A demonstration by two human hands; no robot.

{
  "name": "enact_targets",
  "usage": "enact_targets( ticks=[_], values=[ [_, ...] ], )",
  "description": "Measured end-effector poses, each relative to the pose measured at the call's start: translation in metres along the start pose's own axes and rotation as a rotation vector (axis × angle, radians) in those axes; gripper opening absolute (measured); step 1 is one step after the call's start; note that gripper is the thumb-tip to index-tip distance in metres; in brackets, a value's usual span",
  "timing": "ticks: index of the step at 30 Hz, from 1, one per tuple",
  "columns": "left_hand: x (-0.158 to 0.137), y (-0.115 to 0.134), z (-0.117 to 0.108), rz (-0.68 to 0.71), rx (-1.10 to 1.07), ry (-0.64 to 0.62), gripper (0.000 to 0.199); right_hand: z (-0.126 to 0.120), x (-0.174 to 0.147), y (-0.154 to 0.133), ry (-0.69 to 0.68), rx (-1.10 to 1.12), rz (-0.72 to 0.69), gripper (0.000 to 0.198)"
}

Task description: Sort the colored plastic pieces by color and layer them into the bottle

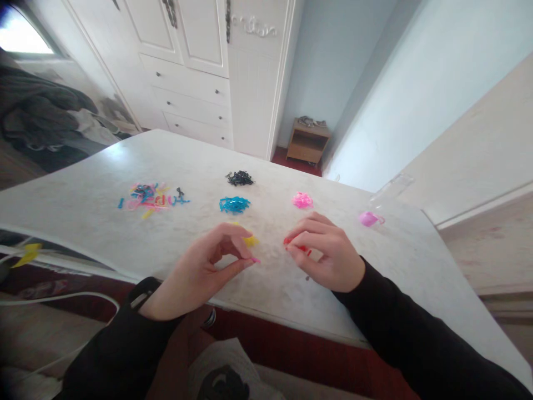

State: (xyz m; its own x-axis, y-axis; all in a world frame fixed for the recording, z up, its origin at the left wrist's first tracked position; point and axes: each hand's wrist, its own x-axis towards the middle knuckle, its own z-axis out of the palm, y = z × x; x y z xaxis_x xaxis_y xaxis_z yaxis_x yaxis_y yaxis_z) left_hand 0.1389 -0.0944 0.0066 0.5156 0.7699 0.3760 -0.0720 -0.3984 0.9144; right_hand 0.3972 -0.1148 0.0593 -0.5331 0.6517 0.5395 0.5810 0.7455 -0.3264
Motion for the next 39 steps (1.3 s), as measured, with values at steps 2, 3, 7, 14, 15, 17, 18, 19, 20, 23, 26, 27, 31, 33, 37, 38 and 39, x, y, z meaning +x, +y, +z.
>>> enact_targets(
  ticks=[2,3,7,14,15,17,18,19,20,23,26,27,31,33,37,38,39],
  values=[
    [0.000,0.001,0.001,-0.002,-0.016,0.006,0.033,0.002,-0.001,-0.005,-0.097,0.056,-0.079,0.014],
    [0.000,0.001,0.001,-0.005,-0.021,0.011,0.034,0.004,-0.002,-0.007,-0.143,0.076,-0.107,0.019],
    [0.000,0.002,0.002,-0.010,-0.049,0.020,0.035,0.008,-0.004,-0.014,-0.247,0.083,-0.180,0.032],
    [-0.001,0.000,0.002,-0.028,-0.078,0.004,0.034,0.011,-0.007,-0.013,-0.258,-0.028,-0.194,0.036],
    [-0.001,0.000,0.002,-0.027,-0.078,0.007,0.034,0.011,-0.007,-0.012,-0.263,-0.024,-0.196,0.038],
    [-0.001,0.000,0.002,-0.024,-0.078,0.011,0.035,0.011,-0.007,-0.012,-0.274,-0.007,-0.201,0.042],
    [-0.001,0.000,0.003,-0.022,-0.078,0.013,0.035,0.011,-0.007,-0.012,-0.276,0.003,-0.203,0.044],
    [-0.001,0.001,0.003,-0.019,-0.078,0.016,0.034,0.011,-0.007,-0.012,-0.276,0.013,-0.204,0.045],
    [0.000,0.001,0.003,-0.016,-0.076,0.019,0.034,0.011,-0.007,-0.012,-0.277,0.021,-0.204,0.045],
    [0.000,0.001,0.003,-0.009,-0.069,0.021,0.033,0.011,-0.005,-0.013,-0.281,0.040,-0.199,0.044],
    [0.000,0.001,0.002,-0.002,-0.065,0.020,0.034,0.011,-0.004,-0.013,-0.285,0.050,-0.193,0.043],
    [-0.001,0.001,0.002,0.002,-0.062,0.019,0.034,0.011,-0.004,-0.013,-0.288,0.054,-0.193,0.044],
    [-0.001,0.000,0.002,0.010,-0.032,0.017,0.036,0.012,-0.005,-0.011,-0.299,0.062,-0.200,0.045],
    [-0.001,0.000,0.002,0.007,-0.020,0.016,0.036,0.012,-0.006,-0.012,-0.294,0.059,-0.205,0.044],
    [-0.001,0.000,0.001,-0.001,0.007,0.009,0.036,0.011,-0.005,-0.013,-0.286,0.046,-0.209,0.041],
    [-0.001,0.000,0.001,-0.002,0.016,0.010,0.036,0.010,-0.005,-0.012,-0.277,0.037,-0.202,0.039],
    [-0.002,0.000,0.001,-0.002,0.024,0.012,0.037,0.009,-0.004,-0.010,-0.252,0.020,-0.178,0.036]
  ],
)
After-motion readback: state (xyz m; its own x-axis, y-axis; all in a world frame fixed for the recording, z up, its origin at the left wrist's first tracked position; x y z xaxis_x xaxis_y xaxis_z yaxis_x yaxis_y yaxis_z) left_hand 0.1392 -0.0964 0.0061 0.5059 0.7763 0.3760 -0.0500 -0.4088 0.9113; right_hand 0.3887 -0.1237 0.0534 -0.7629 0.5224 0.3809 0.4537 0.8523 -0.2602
